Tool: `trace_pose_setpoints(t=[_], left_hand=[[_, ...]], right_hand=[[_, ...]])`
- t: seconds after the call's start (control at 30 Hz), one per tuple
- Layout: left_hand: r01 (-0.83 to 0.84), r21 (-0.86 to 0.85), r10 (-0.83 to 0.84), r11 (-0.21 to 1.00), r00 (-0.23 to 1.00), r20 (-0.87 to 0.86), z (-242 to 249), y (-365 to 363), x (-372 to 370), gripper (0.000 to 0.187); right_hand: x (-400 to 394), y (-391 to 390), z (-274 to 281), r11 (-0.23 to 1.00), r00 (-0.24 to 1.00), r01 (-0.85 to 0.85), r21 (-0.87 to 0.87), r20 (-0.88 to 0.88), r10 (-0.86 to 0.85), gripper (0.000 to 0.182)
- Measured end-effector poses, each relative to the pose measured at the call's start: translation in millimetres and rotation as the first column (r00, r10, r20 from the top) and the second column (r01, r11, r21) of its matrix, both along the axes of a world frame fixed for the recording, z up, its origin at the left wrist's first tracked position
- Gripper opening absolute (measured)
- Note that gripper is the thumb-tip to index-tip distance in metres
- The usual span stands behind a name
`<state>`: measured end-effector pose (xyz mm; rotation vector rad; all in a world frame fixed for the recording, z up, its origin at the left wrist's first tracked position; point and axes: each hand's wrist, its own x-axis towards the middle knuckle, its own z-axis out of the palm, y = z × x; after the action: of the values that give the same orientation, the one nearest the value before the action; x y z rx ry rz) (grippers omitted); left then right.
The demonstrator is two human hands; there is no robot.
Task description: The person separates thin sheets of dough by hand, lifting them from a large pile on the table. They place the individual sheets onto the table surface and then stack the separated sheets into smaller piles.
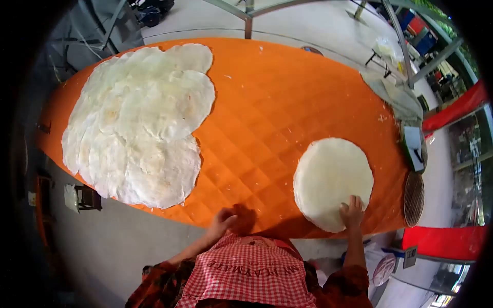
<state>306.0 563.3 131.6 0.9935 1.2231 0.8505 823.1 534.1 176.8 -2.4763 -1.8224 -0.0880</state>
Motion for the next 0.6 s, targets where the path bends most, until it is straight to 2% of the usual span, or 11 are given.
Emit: trace_pose_setpoints(t=[0.07,0.1,0.17,0.2,0.27,0.33,0.37,0.47,0.53,0.6], left_hand=[[-0.127,-0.170,0.121,0.977,0.992,-0.042,17.2,-7.0,-42.4,0.017],[-0.202,-0.189,0.201,0.961,0.979,-0.022,24.4,-8.0,-58.3,0.016],[-0.352,-0.252,0.365,0.901,0.931,0.005,37.2,-25.3,-77.8,0.014],[-0.398,-0.215,0.405,0.892,0.914,-0.016,45.0,-31.0,-81.3,0.011],[-0.499,-0.237,0.519,0.834,0.855,0.027,60.0,-42.4,-82.7,0.009],[-0.563,-0.326,0.614,0.760,0.785,0.077,71.7,-53.1,-80.9,0.008],[-0.546,-0.336,0.609,0.767,0.785,0.113,69.0,-60.3,-85.1,0.008],[-0.555,-0.278,0.584,0.784,0.812,0.027,85.7,-69.4,-105.6,0.008],[-0.635,-0.276,0.661,0.722,0.751,0.001,83.7,-69.5,-130.2,0.009],[-0.707,-0.255,0.731,0.660,0.682,0.003,81.2,-66.0,-150.9,0.010]], right_hand=[[6.8,14.0,-24.4,0.993,0.999,-0.017,0.120,-0.048,0.023,0.050],[-38.2,38.6,20.9,0.990,0.986,-0.012,0.143,-0.164,0.036,0.044],[-101.0,85.0,41.3,0.972,0.958,-0.142,0.186,-0.223,0.182,0.044],[-125.0,101.5,46.9,0.957,0.933,-0.207,0.204,-0.253,0.256,0.043],[-177.5,148.5,20.7,0.899,0.766,-0.338,0.279,-0.473,0.435,0.043],[-257.0,184.3,36.9,0.826,0.609,-0.484,0.289,-0.566,0.555,0.043],[-291.6,199.7,33.4,0.771,0.560,-0.553,0.315,-0.544,0.624,0.044],[-393.1,240.5,1.7,0.598,0.397,-0.660,0.455,-0.465,0.791,0.047],[-452.7,263.9,-0.7,0.520,0.313,-0.737,0.431,-0.464,0.829,0.048],[-506.7,279.1,-1.7,0.539,0.356,-0.757,0.369,-0.457,0.815,0.048]])
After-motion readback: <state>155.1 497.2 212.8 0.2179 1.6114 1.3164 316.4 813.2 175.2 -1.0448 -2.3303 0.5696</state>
